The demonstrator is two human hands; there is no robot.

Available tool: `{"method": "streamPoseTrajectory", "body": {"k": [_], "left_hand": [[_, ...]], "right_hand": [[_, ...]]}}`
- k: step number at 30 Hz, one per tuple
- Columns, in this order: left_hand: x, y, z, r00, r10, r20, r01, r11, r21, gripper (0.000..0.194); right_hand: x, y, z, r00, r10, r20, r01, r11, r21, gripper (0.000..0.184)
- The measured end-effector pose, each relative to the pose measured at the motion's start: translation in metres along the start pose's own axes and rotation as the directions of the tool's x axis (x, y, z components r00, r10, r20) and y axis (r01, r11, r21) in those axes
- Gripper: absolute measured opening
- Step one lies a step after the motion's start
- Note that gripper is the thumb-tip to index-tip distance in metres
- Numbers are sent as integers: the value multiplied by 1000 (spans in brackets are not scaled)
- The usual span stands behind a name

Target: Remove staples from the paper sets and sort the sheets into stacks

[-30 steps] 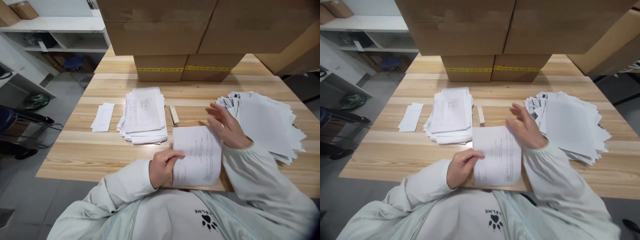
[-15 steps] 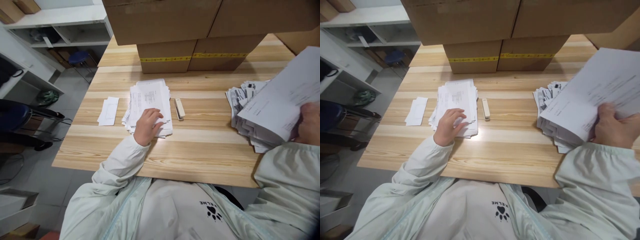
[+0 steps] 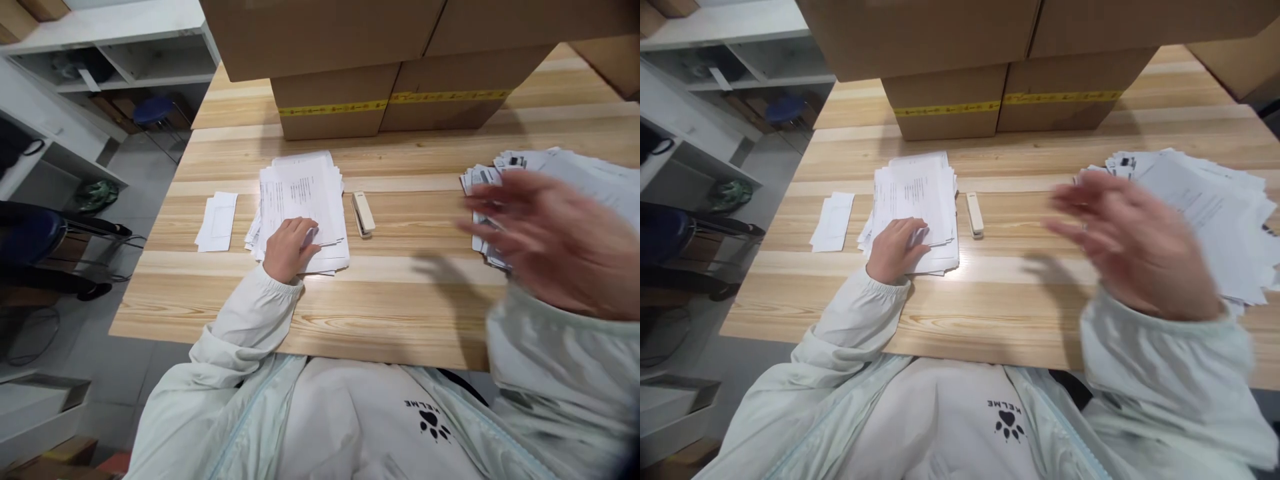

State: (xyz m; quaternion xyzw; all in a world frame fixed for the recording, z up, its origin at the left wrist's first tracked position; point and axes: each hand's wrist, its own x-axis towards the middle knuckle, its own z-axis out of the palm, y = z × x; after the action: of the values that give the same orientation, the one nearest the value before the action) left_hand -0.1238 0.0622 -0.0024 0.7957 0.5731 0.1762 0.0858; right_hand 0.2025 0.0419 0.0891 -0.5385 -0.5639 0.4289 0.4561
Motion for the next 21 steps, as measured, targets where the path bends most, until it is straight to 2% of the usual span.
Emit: {"method": "streamPoseTrajectory", "body": {"k": [1, 3, 5, 7, 9, 12, 16, 21], "left_hand": [[-1, -1, 1, 1000, 3, -5, -3, 1000, -4, 30], [-2, -3, 5, 1000, 6, -18, -6, 1000, -19, 33], [-4, -6, 10, 999, 3, -36, -5, 999, -42, 35], [-5, -8, 14, 999, 0, -54, -3, 998, -62, 34], [-5, -9, 17, 998, 2, -67, -7, 997, -74, 33], [-6, -8, 18, 997, 17, -78, -23, 996, -82, 31], [-6, -7, 19, 996, 17, -87, -25, 995, -93, 32], [-5, -7, 19, 998, -26, -66, 19, 994, -105, 36]], "right_hand": [[7, -5, 21, 981, 118, 153, -142, 977, 162, 26], [25, -9, 64, 905, 229, 359, -325, 916, 235, 25], [46, -1, 100, 850, 272, 452, -418, 869, 263, 22], [61, 13, 122, 832, 321, 453, -468, 844, 261, 20], [68, 25, 131, 830, 366, 420, -495, 831, 254, 19], [66, 35, 131, 839, 373, 396, -496, 823, 276, 18], [60, 35, 130, 847, 361, 390, -490, 814, 312, 20], [61, 31, 132, 831, 385, 400, -521, 791, 321, 18]]}}
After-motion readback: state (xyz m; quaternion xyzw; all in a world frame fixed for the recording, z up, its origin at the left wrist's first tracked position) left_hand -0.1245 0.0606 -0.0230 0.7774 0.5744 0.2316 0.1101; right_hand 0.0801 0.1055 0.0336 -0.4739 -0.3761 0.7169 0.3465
